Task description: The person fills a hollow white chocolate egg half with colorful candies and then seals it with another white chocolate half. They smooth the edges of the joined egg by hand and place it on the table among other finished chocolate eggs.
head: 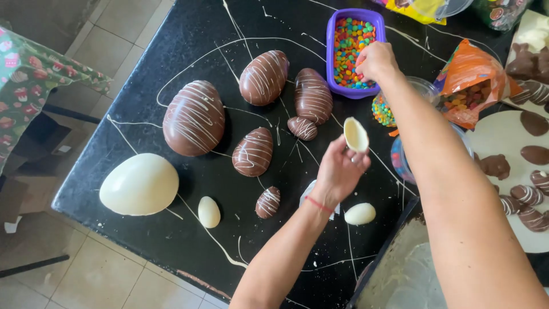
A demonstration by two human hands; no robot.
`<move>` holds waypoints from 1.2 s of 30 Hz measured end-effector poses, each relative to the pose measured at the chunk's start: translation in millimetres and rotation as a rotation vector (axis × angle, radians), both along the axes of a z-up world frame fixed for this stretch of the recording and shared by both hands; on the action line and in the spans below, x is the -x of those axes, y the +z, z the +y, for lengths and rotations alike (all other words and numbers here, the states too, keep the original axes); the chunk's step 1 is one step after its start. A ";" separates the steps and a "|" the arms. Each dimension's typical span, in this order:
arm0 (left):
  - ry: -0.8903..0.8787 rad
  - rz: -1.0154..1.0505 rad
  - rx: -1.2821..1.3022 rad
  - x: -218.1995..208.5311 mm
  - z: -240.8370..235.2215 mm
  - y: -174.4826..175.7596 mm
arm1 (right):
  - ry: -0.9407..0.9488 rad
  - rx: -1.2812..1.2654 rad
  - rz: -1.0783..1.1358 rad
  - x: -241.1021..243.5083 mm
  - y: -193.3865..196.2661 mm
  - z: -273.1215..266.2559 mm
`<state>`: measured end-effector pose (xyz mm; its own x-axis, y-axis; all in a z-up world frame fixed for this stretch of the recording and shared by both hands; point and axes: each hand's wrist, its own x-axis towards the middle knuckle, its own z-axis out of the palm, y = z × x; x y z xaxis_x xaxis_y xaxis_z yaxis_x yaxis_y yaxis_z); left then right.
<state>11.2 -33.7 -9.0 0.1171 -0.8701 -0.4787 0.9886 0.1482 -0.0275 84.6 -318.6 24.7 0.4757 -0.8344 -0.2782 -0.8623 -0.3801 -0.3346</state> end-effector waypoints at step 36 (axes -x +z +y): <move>0.125 0.116 0.011 9.9 -42.9 -43.9 | 0.716 0.742 -0.048 196.5 25.6 76.8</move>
